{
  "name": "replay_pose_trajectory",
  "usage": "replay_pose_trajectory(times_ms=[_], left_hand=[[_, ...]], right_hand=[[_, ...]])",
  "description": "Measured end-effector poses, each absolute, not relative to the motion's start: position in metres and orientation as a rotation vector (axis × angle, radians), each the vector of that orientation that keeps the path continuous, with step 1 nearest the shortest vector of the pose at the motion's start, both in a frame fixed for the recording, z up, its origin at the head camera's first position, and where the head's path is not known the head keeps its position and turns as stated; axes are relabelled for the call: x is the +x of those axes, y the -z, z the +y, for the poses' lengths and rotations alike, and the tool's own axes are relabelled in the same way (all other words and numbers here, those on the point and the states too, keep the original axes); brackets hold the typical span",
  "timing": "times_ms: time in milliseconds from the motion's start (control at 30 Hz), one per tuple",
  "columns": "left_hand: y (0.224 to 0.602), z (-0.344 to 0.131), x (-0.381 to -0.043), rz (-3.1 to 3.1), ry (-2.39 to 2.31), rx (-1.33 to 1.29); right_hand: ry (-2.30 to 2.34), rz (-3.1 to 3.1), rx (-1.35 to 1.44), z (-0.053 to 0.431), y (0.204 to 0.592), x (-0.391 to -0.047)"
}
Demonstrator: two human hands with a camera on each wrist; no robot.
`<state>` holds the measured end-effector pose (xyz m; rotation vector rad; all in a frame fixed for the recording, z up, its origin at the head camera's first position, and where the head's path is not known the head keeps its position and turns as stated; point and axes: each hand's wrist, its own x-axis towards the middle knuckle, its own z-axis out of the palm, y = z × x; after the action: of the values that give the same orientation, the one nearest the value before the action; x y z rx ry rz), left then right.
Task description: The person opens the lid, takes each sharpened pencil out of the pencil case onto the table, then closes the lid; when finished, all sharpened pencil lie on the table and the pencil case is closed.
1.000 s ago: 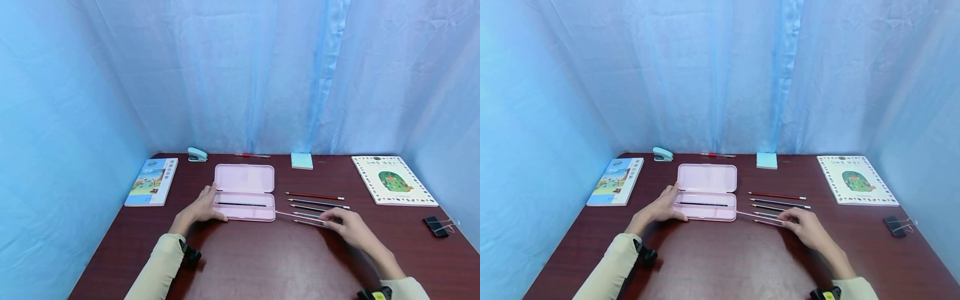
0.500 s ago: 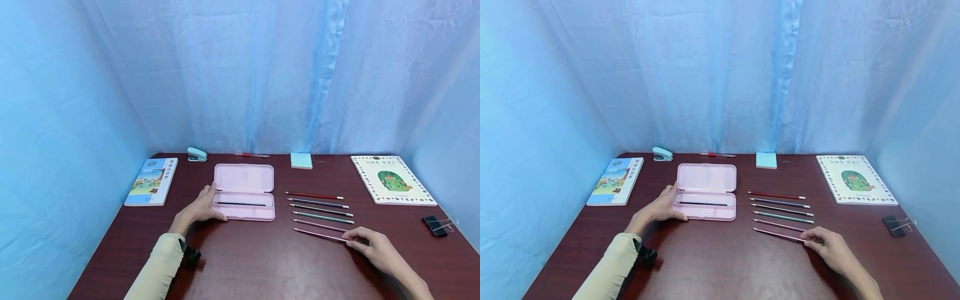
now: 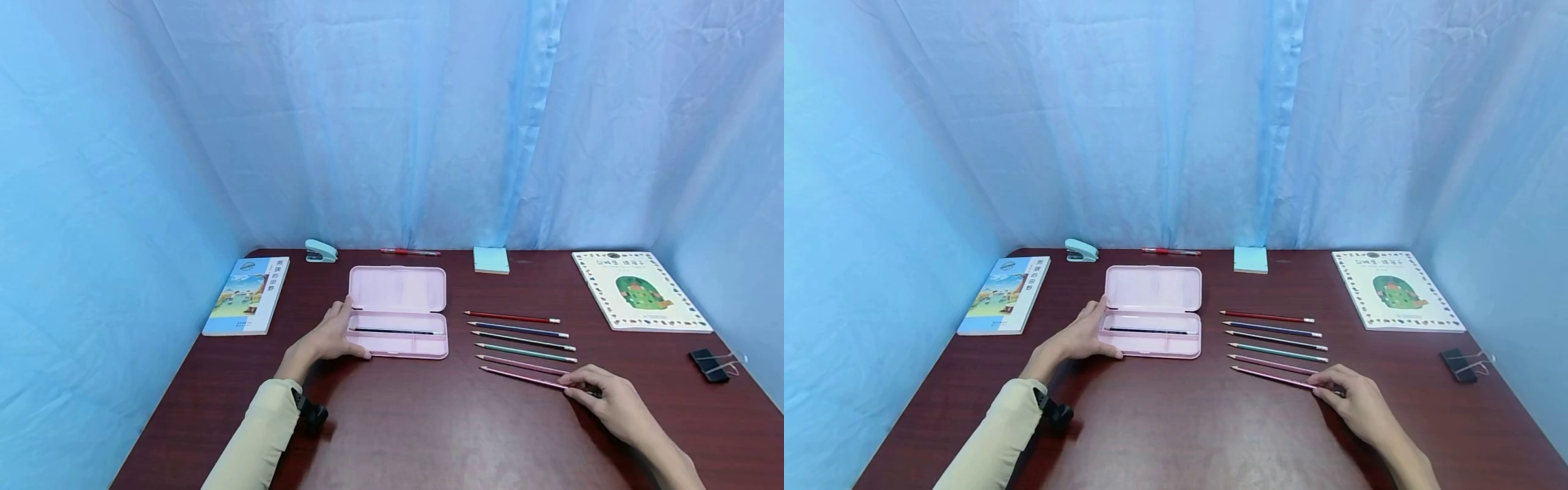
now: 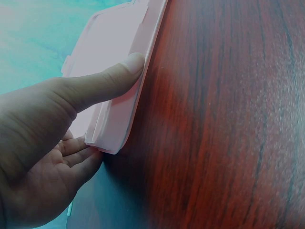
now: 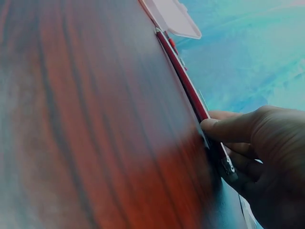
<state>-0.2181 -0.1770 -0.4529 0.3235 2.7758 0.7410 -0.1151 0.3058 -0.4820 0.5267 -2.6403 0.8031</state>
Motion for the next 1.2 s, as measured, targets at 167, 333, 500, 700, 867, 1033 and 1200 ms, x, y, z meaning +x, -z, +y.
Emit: replay_pose_trajectory(times_ms=[167, 333, 500, 700, 867, 1033, 1200], left_hand=[[0.454, -0.177, -0.218, 2.774, -0.746, 0.32], [0.453, -0.177, -0.219, 2.771, -0.758, 0.324], [0.452, -0.177, -0.219, 2.775, -0.743, 0.318], [0.453, -0.177, -0.219, 2.765, -0.763, 0.304], [0.455, -0.178, -0.218, 2.763, -0.758, 0.3], [0.454, -0.178, -0.218, 2.762, -0.771, 0.298], [0.454, -0.178, -0.219, 2.767, -0.768, 0.305]], right_hand=[[-0.766, -2.615, 0.573, 0.304, 0.481, -0.115], [-0.677, -2.618, 0.616, 0.296, 0.471, -0.118], [-0.672, -2.566, 0.706, 0.269, 0.453, -0.131], [-0.733, -2.582, 0.859, 0.216, 0.437, -0.161], [-0.847, -2.642, 0.98, 0.166, 0.435, -0.187], [-0.916, -2.73, 1.058, 0.122, 0.441, -0.207], [-0.796, -2.805, 1.127, 0.094, 0.449, -0.219]])
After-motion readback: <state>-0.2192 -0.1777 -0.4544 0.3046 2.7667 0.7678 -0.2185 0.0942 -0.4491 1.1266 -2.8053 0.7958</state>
